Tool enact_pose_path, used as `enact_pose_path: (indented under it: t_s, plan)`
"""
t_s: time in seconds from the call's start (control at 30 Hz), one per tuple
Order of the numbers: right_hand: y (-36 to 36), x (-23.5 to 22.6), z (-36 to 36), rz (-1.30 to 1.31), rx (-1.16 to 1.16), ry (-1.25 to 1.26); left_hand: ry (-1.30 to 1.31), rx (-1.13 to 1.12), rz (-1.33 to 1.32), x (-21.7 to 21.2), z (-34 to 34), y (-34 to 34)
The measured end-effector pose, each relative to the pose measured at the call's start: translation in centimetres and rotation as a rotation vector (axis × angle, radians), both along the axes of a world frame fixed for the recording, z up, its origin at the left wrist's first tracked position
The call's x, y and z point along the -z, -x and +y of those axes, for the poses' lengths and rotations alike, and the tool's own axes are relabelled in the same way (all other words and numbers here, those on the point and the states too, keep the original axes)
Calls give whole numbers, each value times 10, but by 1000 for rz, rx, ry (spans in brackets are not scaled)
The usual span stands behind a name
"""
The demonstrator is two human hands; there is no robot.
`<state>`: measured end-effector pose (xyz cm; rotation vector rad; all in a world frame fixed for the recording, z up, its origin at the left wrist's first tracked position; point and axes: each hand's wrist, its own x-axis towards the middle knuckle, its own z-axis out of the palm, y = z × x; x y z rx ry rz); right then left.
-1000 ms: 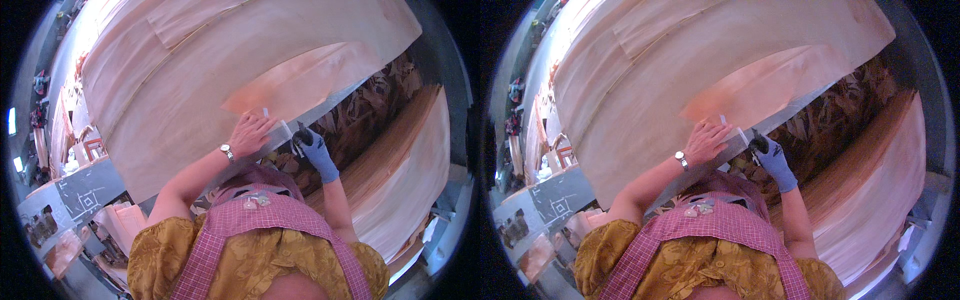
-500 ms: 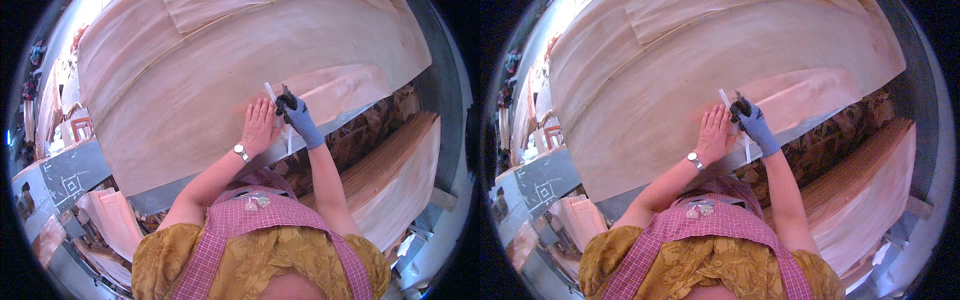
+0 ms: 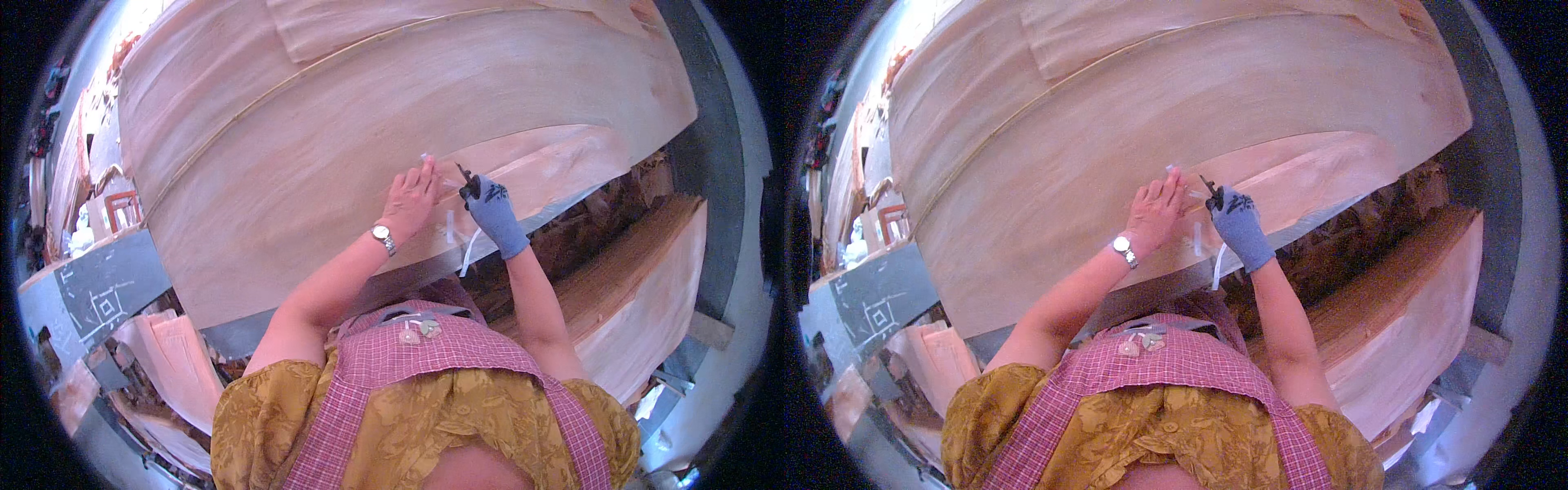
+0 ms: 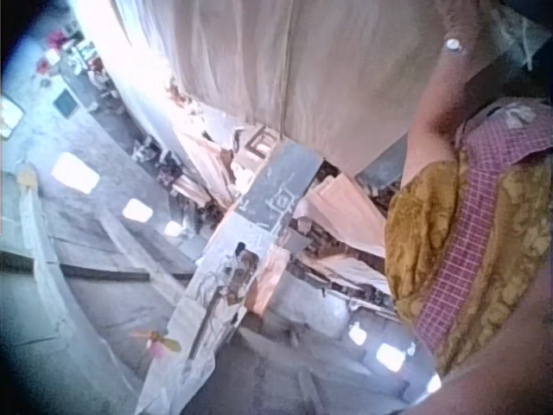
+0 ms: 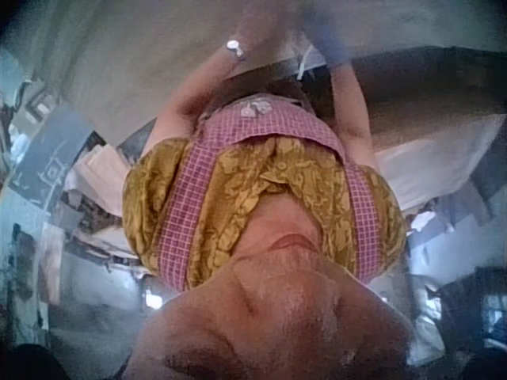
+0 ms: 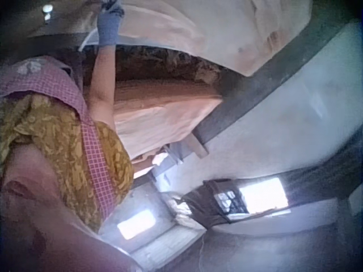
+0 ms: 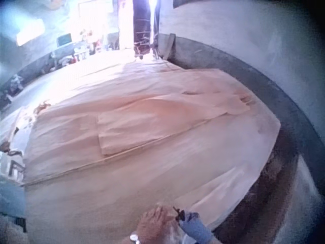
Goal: The person handles wood veneer sheets by lifting them from a stack, moving them to a work surface, and using a small blade to trim and patch sections.
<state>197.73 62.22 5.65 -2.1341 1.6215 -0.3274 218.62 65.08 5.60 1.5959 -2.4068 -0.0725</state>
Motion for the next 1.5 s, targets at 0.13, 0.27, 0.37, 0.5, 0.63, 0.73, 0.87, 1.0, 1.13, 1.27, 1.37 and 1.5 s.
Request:
enact_pose_path:
  t_s: [0.13, 0.27, 0.37, 0.5, 0.63, 0.73, 0.87, 1.0, 1.13, 1.27, 1.37, 1.5]
  plan:
    - [48, -71, 3, -386, 354, -807, -10, -26, 63, -6, -3, 2]
    - [182, -34, 59, -589, 392, -509, -233, -115, 65, -28, -18, 23]
    - [281, -22, 77, -572, 511, -404, -200, -88, 75, -39, -41, 78]
    - [341, -30, 22, -586, 491, -326, -165, 272, 261, -34, -75, 222]
    - [370, -17, -47, -738, 373, -305, -222, 137, 188, -30, -117, 312]
    - [373, -23, -98, -934, 274, -472, -321, -55, 161, -25, -129, 339]
    - [351, -47, -163, -1037, 261, -642, -279, -110, 98, -26, -136, 355]
    - [332, -21, -205, -909, 253, -769, -286, -149, 81, -27, -141, 366]
    - [330, 8, -216, -983, 256, -759, -301, -158, 88, -27, -148, 368]
    - [339, -5, -215, -937, 232, -830, -306, -176, 69, -22, -147, 363]
    - [353, -8, -221, -911, 221, -827, -315, -192, 49, -21, -148, 363]
    - [356, -26, -233, -896, 176, -890, -336, -232, 102, -19, -146, 369]
